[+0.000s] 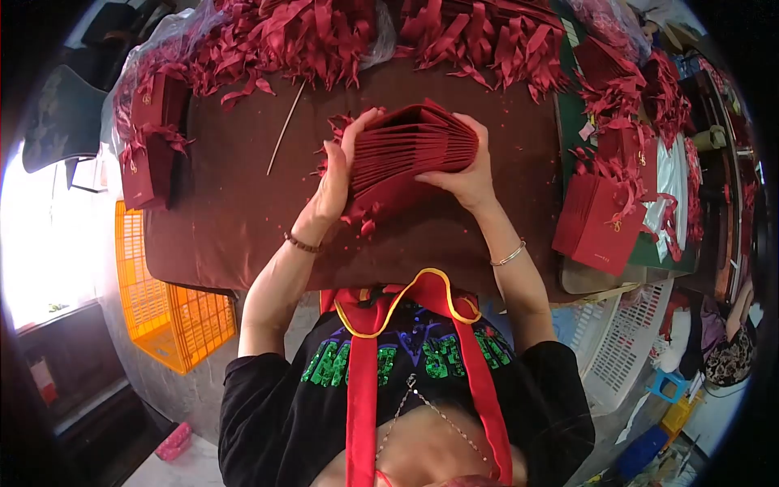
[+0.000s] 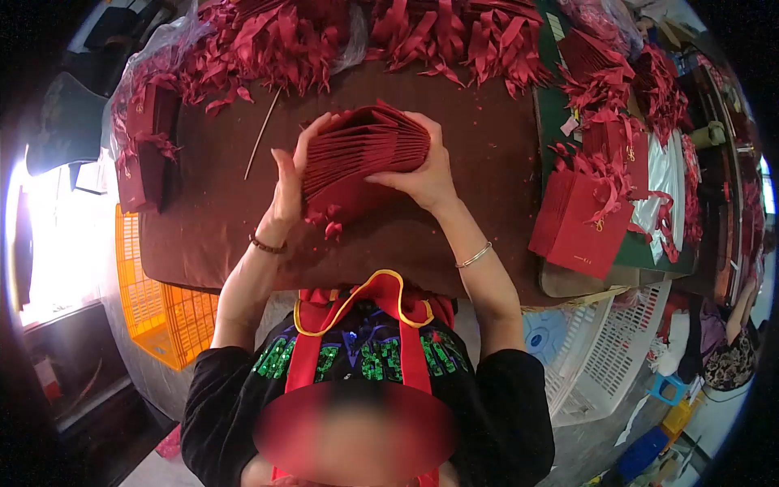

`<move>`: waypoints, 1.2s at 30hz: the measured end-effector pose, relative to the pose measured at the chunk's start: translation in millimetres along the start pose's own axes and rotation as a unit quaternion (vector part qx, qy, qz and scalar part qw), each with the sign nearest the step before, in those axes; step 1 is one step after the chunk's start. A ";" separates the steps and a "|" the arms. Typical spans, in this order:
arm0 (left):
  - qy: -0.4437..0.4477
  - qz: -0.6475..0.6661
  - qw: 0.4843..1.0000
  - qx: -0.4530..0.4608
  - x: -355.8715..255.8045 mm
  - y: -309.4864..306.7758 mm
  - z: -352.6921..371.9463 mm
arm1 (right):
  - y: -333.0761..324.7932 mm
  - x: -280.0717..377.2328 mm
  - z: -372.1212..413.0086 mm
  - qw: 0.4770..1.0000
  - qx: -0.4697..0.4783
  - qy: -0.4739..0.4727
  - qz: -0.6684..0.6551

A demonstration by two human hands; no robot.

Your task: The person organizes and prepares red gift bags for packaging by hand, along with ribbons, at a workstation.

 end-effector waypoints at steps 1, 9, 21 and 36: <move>-0.014 0.022 0.998 -0.063 4.1 -2.2 -1.7 | 0.7 0.0 4.2 1.000 0.011 0.017 0.005; 0.006 0.031 0.994 -0.104 8.0 -0.2 -5.6 | -3.2 1.5 14.3 0.999 -0.030 -0.004 0.011; 0.025 -0.337 0.941 -0.031 1.2 -9.8 0.3 | -8.1 3.8 10.6 0.999 -0.015 0.040 0.030; 0.039 -0.580 0.806 0.111 -76.7 -5.4 -13.1 | -3.7 -0.5 -3.9 0.995 0.004 0.010 0.102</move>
Point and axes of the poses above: each hand's wrist, its own z-axis away from the middle knuckle, its own y-axis out of the palm, x = y × z, the point moved 6 cm from there along -z, towards the middle knuckle, and after that the axes turned 2 degrees about x, right-handed, at the moved point
